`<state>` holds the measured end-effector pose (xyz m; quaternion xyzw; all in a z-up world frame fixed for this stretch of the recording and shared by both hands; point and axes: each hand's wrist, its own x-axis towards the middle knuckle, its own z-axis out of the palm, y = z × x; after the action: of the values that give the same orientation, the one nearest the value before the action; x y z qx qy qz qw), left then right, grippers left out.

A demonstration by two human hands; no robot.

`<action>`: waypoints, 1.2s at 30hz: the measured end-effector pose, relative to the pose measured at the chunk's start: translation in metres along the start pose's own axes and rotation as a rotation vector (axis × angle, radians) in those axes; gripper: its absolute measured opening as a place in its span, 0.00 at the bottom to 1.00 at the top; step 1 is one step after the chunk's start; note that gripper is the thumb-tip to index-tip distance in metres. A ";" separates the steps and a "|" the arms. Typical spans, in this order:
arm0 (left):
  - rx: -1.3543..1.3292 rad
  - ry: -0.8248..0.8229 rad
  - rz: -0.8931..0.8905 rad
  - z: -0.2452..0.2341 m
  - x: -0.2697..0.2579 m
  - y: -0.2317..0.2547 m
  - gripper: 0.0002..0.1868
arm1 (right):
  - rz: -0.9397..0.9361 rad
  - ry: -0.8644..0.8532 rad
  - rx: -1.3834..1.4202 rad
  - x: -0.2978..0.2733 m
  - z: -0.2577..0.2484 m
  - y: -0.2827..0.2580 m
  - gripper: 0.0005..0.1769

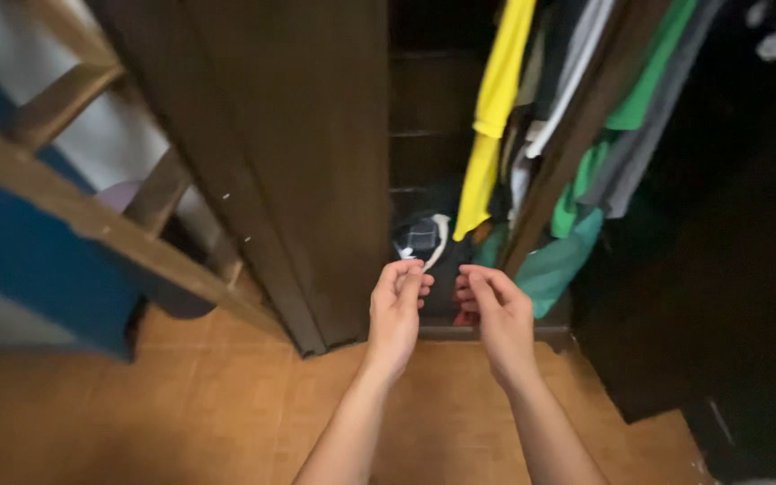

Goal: The person opens a wardrobe and removes several garments on hangers one by one, including shorts, pants, and shirts. Each item is briefly held and then placed on a chair. The person repeats this process for multiple clothing items.

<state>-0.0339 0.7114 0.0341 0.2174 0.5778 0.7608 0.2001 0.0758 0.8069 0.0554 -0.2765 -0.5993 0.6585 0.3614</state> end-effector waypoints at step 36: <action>-0.022 -0.335 0.496 0.165 0.336 0.125 0.15 | -0.375 0.138 -0.201 0.249 0.019 -0.114 0.32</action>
<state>-0.2251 0.9966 0.2275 0.4723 0.4576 0.7463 0.1030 -0.0681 0.9990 0.1879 -0.2392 -0.6767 0.4962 0.4885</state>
